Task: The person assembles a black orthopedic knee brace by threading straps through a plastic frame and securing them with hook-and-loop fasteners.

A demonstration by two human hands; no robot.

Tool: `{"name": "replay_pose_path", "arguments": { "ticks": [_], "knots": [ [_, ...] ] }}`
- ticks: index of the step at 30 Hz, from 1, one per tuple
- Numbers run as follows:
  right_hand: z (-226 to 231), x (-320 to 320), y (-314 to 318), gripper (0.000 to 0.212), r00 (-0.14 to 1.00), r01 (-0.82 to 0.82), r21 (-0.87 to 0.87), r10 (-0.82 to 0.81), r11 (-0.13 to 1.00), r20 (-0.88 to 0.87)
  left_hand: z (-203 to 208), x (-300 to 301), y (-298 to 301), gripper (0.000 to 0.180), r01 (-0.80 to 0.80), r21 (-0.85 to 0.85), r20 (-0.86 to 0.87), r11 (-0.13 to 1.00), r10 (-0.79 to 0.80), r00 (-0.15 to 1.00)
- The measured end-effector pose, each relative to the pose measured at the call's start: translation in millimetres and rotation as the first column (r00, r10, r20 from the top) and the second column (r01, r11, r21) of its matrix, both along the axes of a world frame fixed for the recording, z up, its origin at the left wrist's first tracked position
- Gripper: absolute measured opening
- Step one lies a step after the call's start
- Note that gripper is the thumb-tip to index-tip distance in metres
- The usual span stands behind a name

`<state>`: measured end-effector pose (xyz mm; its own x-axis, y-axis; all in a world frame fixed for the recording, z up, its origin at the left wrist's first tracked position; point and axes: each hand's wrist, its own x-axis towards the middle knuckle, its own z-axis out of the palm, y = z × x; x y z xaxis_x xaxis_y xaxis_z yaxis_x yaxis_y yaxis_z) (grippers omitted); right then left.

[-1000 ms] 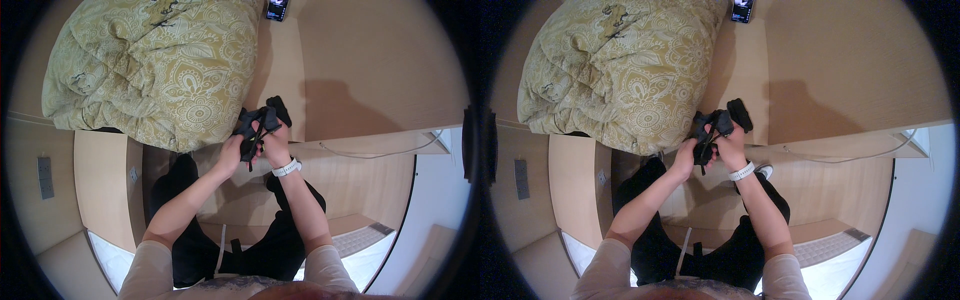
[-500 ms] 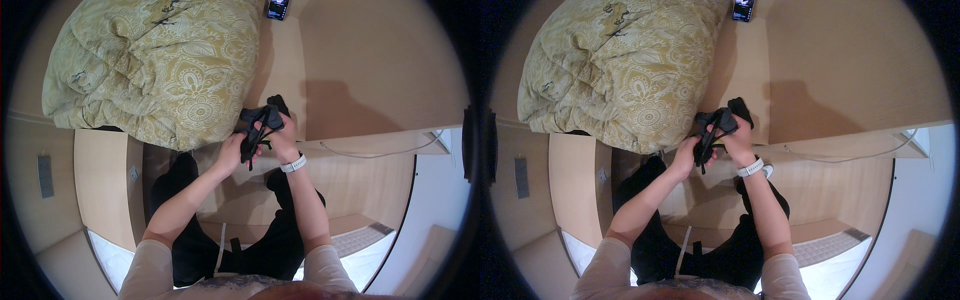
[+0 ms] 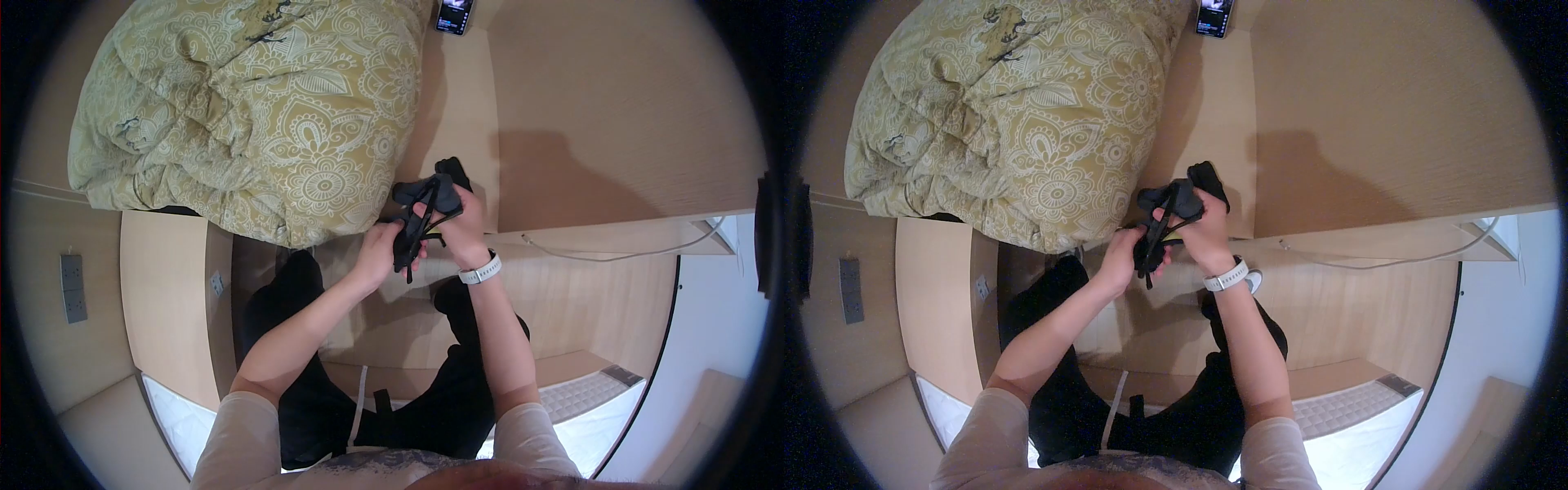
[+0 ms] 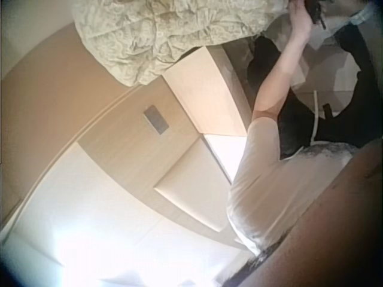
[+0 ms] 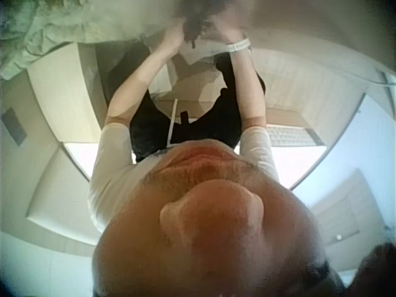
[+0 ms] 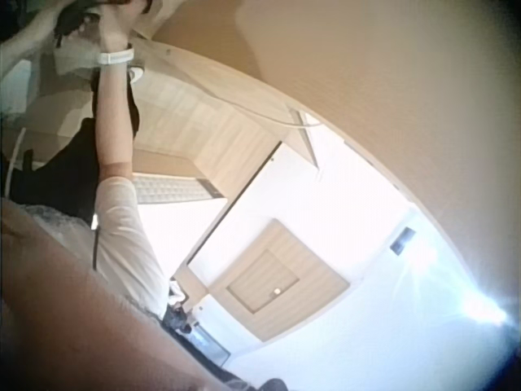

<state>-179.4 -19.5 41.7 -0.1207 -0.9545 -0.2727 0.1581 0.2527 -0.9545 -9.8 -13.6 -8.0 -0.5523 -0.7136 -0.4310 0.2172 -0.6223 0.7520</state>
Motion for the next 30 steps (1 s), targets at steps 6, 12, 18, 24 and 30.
{"name": "replay_pose_path", "arguments": {
  "ticks": [6, 12, 18, 24, 30],
  "knots": [
    [-4, 7, -1, 0.019, 0.992, 0.109, -0.197, -0.120, 0.974, -0.044, -5, 0, 1, 0.046, 0.052, -0.074, 0.017, 0.996, -0.051, 0.999],
    [-13, -3, 3, 0.023, 0.999, -0.044, -0.029, 0.045, 0.999, 0.024, -1, -1, 0, 0.048, 0.033, -0.033, 0.021, 0.999, -0.032, 0.999],
    [-10, 5, 1, 0.023, 0.986, 0.165, -0.132, -0.162, 0.977, 0.034, 2, -1, 1, 0.048, 0.050, -0.109, 0.046, 0.993, -0.046, 0.998],
    [-1, 15, 5, 0.023, 0.997, 0.045, 0.062, -0.049, 0.997, 0.056, -4, 4, 1, 0.048, 0.002, -0.031, 0.030, 1.000, -0.001, 1.000],
    [-13, 1, 3, 0.025, 0.994, 0.113, -0.110, -0.112, 0.988, 0.014, 9, 3, -3, 0.045, 0.111, -0.120, 0.094, 0.987, -0.100, 0.991]
  ]
}}
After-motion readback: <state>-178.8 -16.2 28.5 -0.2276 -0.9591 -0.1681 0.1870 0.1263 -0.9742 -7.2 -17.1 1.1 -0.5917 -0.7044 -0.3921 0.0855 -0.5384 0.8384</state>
